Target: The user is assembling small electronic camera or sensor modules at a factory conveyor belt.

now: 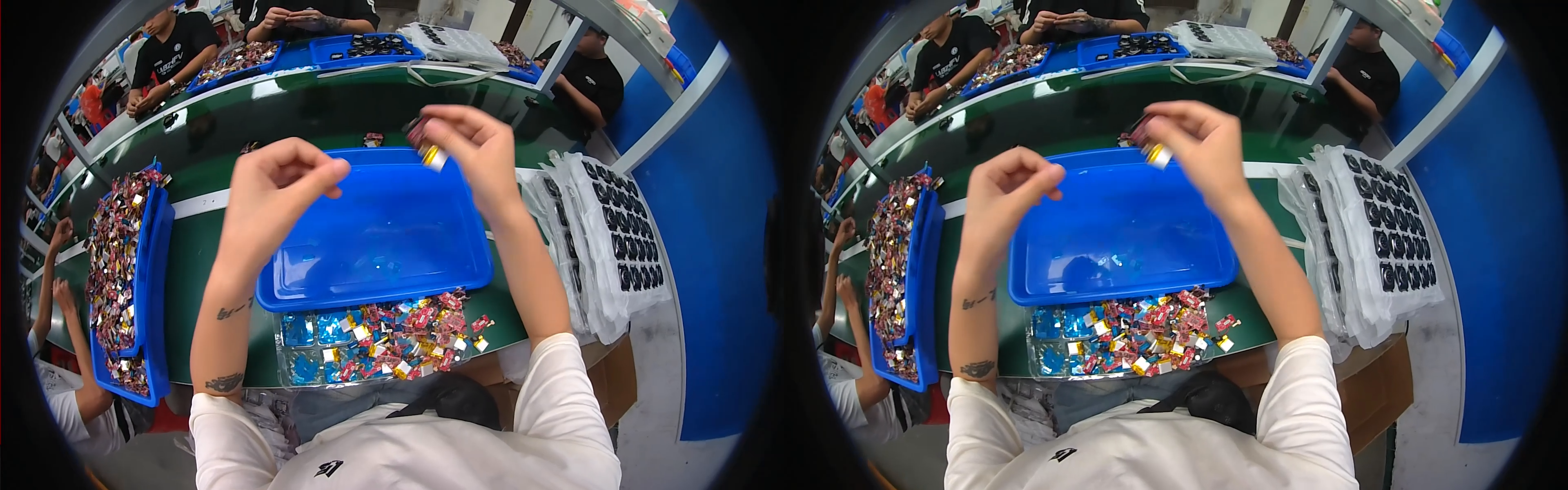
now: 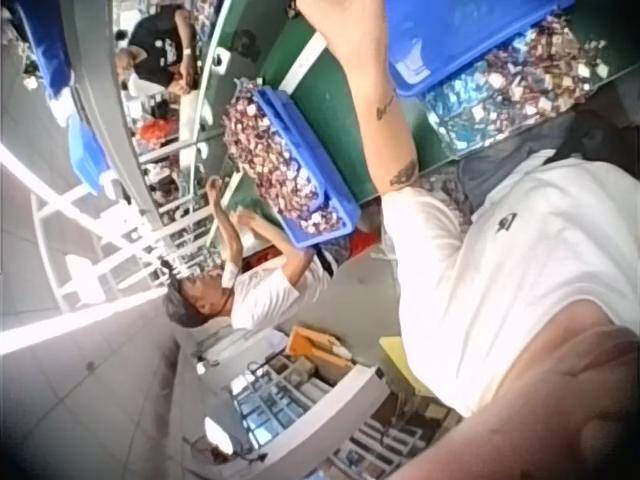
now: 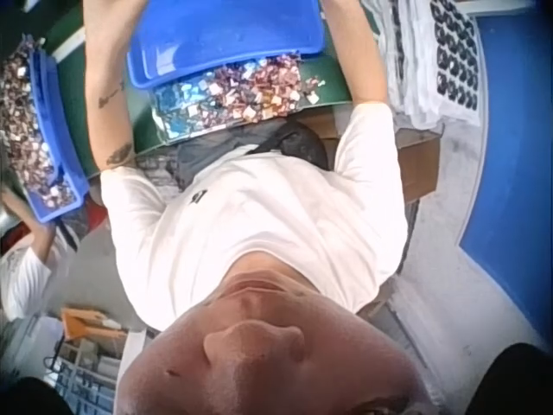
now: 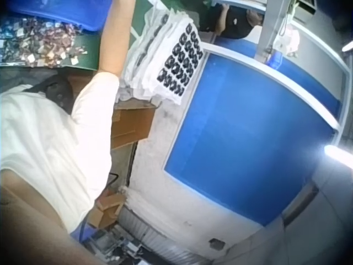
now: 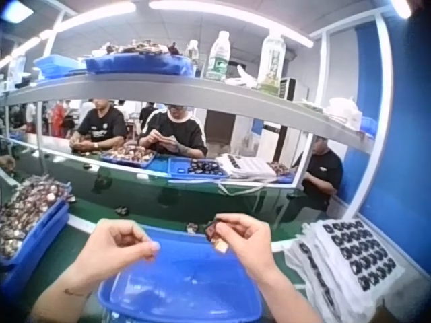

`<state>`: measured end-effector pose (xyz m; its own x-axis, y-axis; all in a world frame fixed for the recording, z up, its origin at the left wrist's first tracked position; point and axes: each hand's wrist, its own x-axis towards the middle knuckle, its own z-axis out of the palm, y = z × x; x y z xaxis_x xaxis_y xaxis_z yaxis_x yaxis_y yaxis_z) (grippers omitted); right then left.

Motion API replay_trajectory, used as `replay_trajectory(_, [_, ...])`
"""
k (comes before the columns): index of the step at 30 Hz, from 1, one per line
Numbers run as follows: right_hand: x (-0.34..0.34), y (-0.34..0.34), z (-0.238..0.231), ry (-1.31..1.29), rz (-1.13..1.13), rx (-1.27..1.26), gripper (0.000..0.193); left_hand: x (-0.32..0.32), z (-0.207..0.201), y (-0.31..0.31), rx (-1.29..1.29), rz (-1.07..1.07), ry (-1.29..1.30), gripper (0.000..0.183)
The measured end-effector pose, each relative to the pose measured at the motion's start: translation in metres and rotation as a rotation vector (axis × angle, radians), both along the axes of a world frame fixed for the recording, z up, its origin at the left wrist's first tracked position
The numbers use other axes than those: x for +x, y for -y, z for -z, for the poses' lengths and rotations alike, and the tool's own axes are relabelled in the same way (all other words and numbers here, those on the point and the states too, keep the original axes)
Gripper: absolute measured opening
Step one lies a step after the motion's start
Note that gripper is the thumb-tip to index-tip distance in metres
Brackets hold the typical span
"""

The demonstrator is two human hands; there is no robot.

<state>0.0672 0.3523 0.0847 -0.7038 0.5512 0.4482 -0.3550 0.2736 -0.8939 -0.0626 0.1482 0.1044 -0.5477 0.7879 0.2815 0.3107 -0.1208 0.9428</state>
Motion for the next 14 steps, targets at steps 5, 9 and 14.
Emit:
replay_trajectory(5, [-0.013, -0.156, 0.048, 0.207, 0.548, 0.037, 0.02, 0.003, -0.011, 0.004, 0.097, -0.124, -0.103, 0.026])
replay_trajectory(9, [-0.003, -0.223, 0.097, 0.583, 0.842, -0.07, 0.017, -0.007, -0.008, 0.012, 0.015, -0.138, -0.18, 0.031])
replay_trajectory(14, [-0.001, -0.236, 0.122, 0.694, 1.006, 0.092, 0.027, 0.007, -0.014, 0.003, 0.117, -0.134, -0.038, 0.013])
